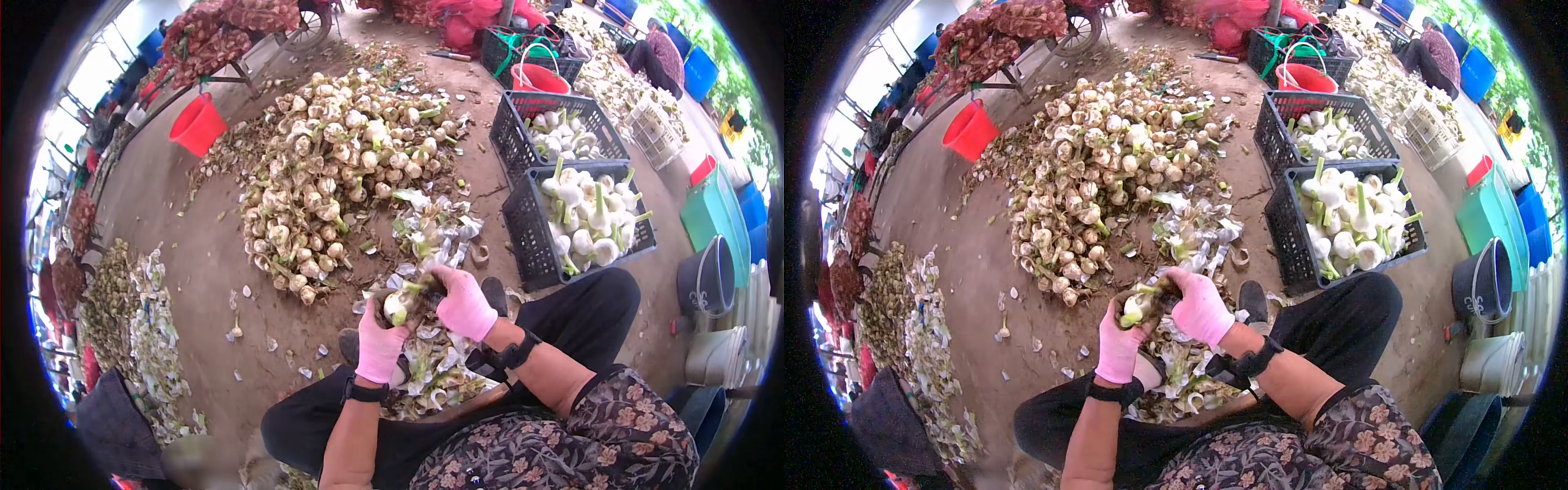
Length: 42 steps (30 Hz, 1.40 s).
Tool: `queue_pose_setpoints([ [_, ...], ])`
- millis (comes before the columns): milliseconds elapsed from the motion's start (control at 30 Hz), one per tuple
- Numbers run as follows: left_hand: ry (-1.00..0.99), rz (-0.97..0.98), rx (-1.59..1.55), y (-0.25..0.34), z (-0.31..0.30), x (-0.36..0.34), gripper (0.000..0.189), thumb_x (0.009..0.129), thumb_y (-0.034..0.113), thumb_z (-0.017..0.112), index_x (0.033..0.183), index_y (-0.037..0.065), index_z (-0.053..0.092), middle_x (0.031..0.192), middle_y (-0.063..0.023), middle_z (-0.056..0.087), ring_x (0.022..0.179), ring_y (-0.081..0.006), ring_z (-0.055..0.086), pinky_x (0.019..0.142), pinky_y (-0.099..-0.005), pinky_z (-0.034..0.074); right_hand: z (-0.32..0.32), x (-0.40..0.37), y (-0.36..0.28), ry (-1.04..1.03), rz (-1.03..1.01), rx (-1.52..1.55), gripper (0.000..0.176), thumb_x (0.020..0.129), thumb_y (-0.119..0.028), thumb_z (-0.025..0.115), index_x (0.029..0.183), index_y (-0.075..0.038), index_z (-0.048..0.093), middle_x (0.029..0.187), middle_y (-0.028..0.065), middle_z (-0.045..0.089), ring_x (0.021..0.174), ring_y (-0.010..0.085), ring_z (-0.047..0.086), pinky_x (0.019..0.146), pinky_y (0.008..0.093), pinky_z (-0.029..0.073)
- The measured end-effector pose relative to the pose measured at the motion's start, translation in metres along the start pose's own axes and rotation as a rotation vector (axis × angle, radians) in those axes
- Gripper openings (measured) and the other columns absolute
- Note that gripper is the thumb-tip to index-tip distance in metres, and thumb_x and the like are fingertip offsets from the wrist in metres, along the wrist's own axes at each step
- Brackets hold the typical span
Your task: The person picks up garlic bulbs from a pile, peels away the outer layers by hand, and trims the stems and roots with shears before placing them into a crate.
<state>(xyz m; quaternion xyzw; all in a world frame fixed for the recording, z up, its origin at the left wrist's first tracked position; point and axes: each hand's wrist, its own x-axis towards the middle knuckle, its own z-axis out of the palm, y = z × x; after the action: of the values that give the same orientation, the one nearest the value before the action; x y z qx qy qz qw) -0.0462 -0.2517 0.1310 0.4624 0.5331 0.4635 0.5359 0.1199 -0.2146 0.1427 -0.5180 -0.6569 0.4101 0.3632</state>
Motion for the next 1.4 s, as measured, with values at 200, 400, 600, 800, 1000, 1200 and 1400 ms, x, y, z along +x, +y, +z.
queue_pose_setpoints([
  [200,-0.15,-0.197,-0.563,0.011,0.003,-0.011,0.057,0.077,-0.006,0.069,0.128,0.0,0.045,0.118,-0.0064,0.057,0.106,-0.0143,0.056,0.089,-0.0276,0.049,-0.009,0.024,0.072,0.148,0.122,-0.302,0.033,0.074,0.002,0.058,0.107,-0.002,0.059,0.094,0.0202,0.064,0.093,0.037,0.061,0.083,0.0394,0.048],
  [400,-0.106,-0.006,-0.074,0.008,0.007,-0.002,0.066,0.074,-0.008,0.066,0.134,0.0,0.041,0.121,-0.0082,0.054,0.108,-0.015,0.054,0.094,-0.0276,0.044,-0.038,0.008,0.001,-0.224,-0.091,0.048,0.057,0.067,0.009,0.058,0.121,-0.008,0.058,0.115,0.0134,0.062,0.108,0.0264,0.059,0.092,0.0339,0.046],
  [600,-0.079,0.032,0.064,0.005,0.01,0.0,0.07,0.07,-0.008,0.065,0.135,-0.002,0.04,0.119,-0.0105,0.054,0.106,-0.0151,0.054,0.093,-0.0273,0.043,-0.03,0.007,-0.005,-0.291,-0.153,-0.203,0.042,0.07,0.0,0.058,0.11,-0.01,0.065,0.103,0.012,0.065,0.092,0.032,0.063,0.083,0.0354,0.05],
  [800,-0.087,-0.028,0.035,0.009,0.009,-0.002,0.069,0.07,-0.006,0.065,0.134,-0.002,0.041,0.12,-0.0112,0.054,0.107,-0.0152,0.053,0.092,-0.027,0.044,-0.016,-0.004,-0.014,-0.175,-0.184,-0.359,0.03,0.068,0.002,0.062,0.097,-0.005,0.066,0.087,0.0124,0.065,0.083,0.0311,0.063,0.073,0.0359,0.051],
  [1000,-0.23,-0.105,-0.174,0.008,-0.001,-0.001,0.085,0.066,-0.001,0.075,0.14,0.001,0.033,0.126,-0.0095,0.051,0.115,-0.0175,0.051,0.098,-0.0303,0.042,-0.025,0.014,-0.007,-0.232,-0.005,-0.107,0.018,0.073,-0.002,0.062,0.09,-0.001,0.064,0.081,0.0182,0.066,0.079,0.0327,0.065,0.07,0.0373,0.05],
  [1200,-0.365,-0.12,-0.356,0.016,0.009,-0.007,0.086,0.066,0.0,0.078,0.14,0.003,0.033,0.123,-0.0071,0.054,0.11,-0.0166,0.055,0.097,-0.0306,0.043,-0.004,0.019,0.065,-0.422,0.17,-0.619,0.03,0.07,-0.007,0.058,0.099,-0.006,0.066,0.092,0.0184,0.065,0.088,0.0342,0.063,0.079,0.0412,0.05],
  [1400,-0.163,-0.106,-0.207,0.009,0.009,0.004,0.06,0.069,0.004,0.077,0.123,-0.003,0.051,0.111,-0.0093,0.062,0.101,-0.0157,0.059,0.091,-0.0291,0.046,-0.038,-0.001,0.03,-0.352,-0.013,-0.203,0.064,0.068,0.002,0.059,0.129,-0.017,0.053,0.127,0.016,0.05,0.12,0.0353,0.047,0.101,0.0416,0.04],
])
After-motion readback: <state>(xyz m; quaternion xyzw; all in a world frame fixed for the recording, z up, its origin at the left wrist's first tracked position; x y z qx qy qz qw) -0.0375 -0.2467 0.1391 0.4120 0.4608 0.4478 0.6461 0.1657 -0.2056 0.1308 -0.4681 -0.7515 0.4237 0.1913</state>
